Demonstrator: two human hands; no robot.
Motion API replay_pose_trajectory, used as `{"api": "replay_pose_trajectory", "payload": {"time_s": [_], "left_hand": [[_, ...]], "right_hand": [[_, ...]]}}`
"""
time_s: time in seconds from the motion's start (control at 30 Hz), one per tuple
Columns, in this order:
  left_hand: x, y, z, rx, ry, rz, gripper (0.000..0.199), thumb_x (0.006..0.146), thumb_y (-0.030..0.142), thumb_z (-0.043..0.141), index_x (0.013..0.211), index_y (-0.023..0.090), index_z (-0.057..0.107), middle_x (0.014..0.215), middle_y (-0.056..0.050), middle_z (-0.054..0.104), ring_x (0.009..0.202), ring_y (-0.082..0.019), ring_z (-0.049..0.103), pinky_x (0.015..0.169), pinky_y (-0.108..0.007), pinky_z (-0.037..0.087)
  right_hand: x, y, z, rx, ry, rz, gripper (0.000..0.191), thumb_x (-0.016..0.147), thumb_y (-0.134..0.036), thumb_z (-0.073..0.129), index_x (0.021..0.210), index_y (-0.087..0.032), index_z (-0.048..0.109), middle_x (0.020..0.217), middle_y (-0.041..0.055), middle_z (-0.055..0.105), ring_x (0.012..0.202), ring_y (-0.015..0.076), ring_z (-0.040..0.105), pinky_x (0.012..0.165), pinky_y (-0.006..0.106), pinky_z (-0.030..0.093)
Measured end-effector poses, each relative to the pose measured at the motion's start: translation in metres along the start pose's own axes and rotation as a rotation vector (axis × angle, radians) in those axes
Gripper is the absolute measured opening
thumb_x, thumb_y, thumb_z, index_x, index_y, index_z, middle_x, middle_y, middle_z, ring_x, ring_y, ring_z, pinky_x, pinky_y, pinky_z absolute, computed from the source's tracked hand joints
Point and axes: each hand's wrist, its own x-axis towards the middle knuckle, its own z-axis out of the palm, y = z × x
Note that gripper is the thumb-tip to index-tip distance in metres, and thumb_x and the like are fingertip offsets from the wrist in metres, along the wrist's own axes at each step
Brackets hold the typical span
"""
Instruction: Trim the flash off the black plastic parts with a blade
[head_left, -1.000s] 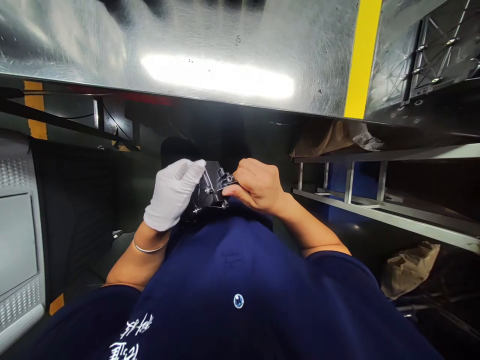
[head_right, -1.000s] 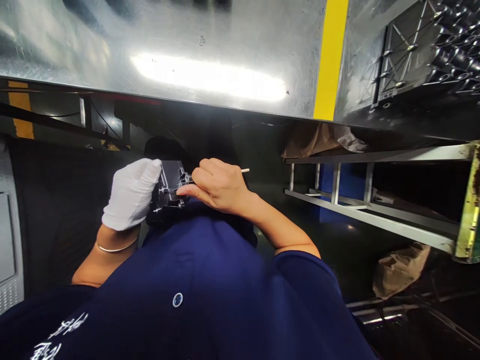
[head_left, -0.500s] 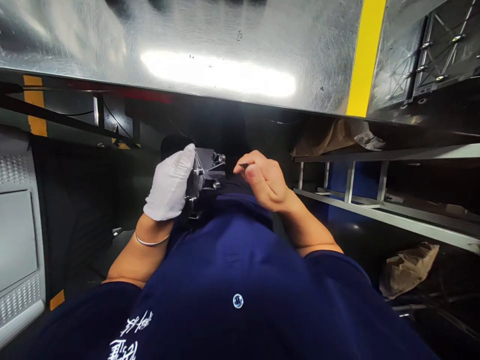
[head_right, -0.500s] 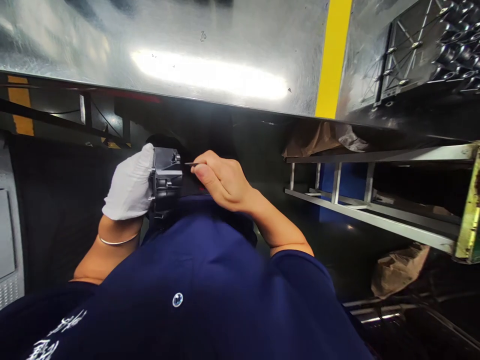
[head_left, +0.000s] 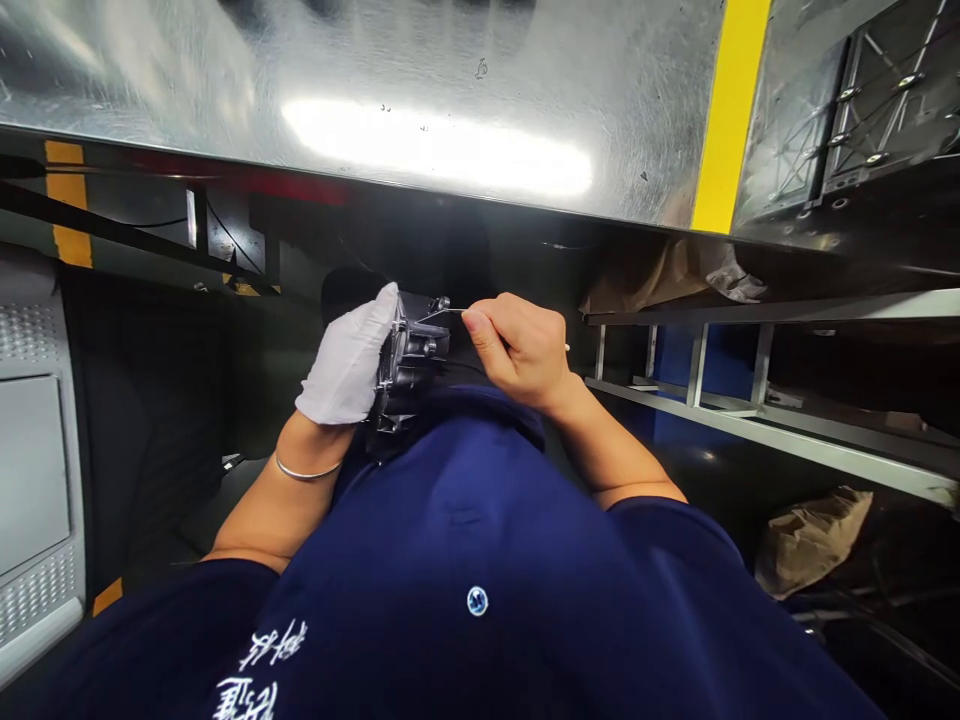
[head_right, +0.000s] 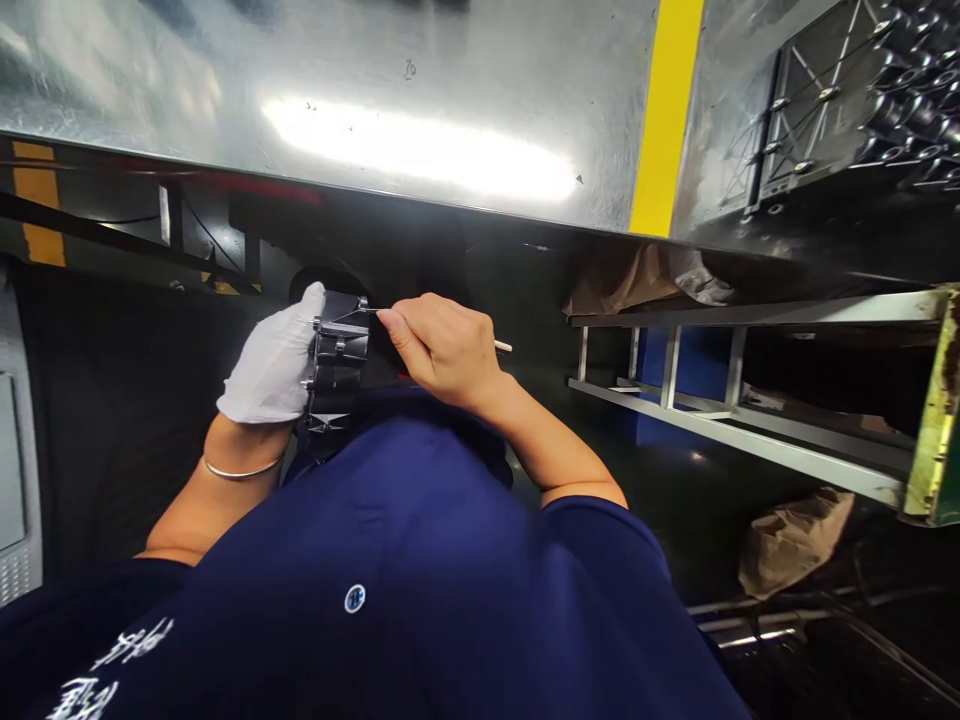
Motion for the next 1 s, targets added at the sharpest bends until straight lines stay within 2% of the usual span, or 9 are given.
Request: {"api": "replay_pose_trajectory", "payload": {"time_s": [0.2, 0.43, 0.6, 0.73, 0.8, 0.9, 1.0], "left_hand": [[0.0, 0.002, 0.0, -0.041, -0.04, 0.012, 0.038, 0.094, 0.033, 0.051, 0.059, 0.02, 0.059, 0.051, 0.001, 0.053, 0.053, -0.013, 0.052, 0.051, -0.022, 0.046], [-0.003, 0.002, 0.0, -0.012, -0.044, -0.016, 0.039, 0.094, 0.035, 0.051, 0.058, 0.02, 0.055, 0.055, 0.001, 0.053, 0.051, -0.012, 0.046, 0.052, -0.024, 0.045], [-0.004, -0.007, -0.001, -0.004, -0.007, 0.018, 0.042, 0.093, 0.043, 0.053, 0.057, 0.02, 0.05, 0.059, 0.0, 0.054, 0.053, -0.011, 0.045, 0.051, -0.024, 0.042], [-0.005, -0.012, 0.0, -0.036, 0.046, 0.085, 0.042, 0.09, 0.044, 0.056, 0.056, 0.02, 0.049, 0.057, 0.001, 0.05, 0.053, -0.012, 0.046, 0.049, -0.024, 0.04], [-0.007, -0.012, 0.0, -0.045, 0.071, 0.131, 0.043, 0.089, 0.047, 0.056, 0.056, 0.02, 0.051, 0.056, 0.002, 0.049, 0.052, -0.011, 0.046, 0.049, -0.025, 0.04], [-0.009, -0.01, -0.001, -0.064, 0.116, 0.175, 0.043, 0.087, 0.05, 0.06, 0.057, 0.02, 0.053, 0.056, 0.002, 0.048, 0.052, -0.011, 0.045, 0.049, -0.025, 0.04], [-0.009, -0.008, -0.003, -0.055, 0.133, 0.214, 0.044, 0.084, 0.051, 0.063, 0.055, 0.021, 0.051, 0.054, 0.003, 0.046, 0.051, -0.01, 0.041, 0.047, -0.025, 0.037]], "right_hand": [[-0.001, 0.001, 0.0, -0.077, -0.003, -0.029, 0.033, 0.1, -0.028, 0.048, 0.075, -0.016, 0.067, 0.064, 0.001, 0.063, 0.059, 0.0108, 0.049, 0.059, 0.026, 0.035], [0.001, 0.004, -0.005, -0.134, -0.137, -0.039, 0.042, 0.102, -0.033, 0.041, 0.075, -0.016, 0.068, 0.063, 0.001, 0.064, 0.059, 0.0105, 0.052, 0.06, 0.025, 0.035], [0.001, 0.001, -0.01, -0.012, -0.233, 0.002, 0.044, 0.102, -0.034, 0.04, 0.073, -0.016, 0.068, 0.065, 0.0014, 0.068, 0.061, 0.0096, 0.059, 0.061, 0.022, 0.04], [0.004, 0.0, -0.018, 0.274, -0.311, -0.02, 0.036, 0.1, -0.028, 0.045, 0.076, -0.015, 0.068, 0.068, 0.0008, 0.07, 0.06, 0.0081, 0.061, 0.06, 0.019, 0.044], [0.006, 0.0, -0.022, 0.374, -0.302, -0.056, 0.031, 0.099, -0.026, 0.048, 0.08, -0.015, 0.07, 0.07, 0.0008, 0.071, 0.06, 0.0078, 0.062, 0.059, 0.018, 0.045], [0.007, 0.0, -0.025, 0.33, -0.232, -0.064, 0.028, 0.098, -0.023, 0.05, 0.081, -0.014, 0.07, 0.069, 0.0017, 0.071, 0.061, 0.0085, 0.063, 0.06, 0.019, 0.045], [0.006, -0.001, -0.026, 0.304, -0.273, -0.04, 0.028, 0.098, -0.023, 0.05, 0.08, -0.014, 0.069, 0.068, 0.0016, 0.069, 0.061, 0.0084, 0.061, 0.06, 0.019, 0.044]]}}
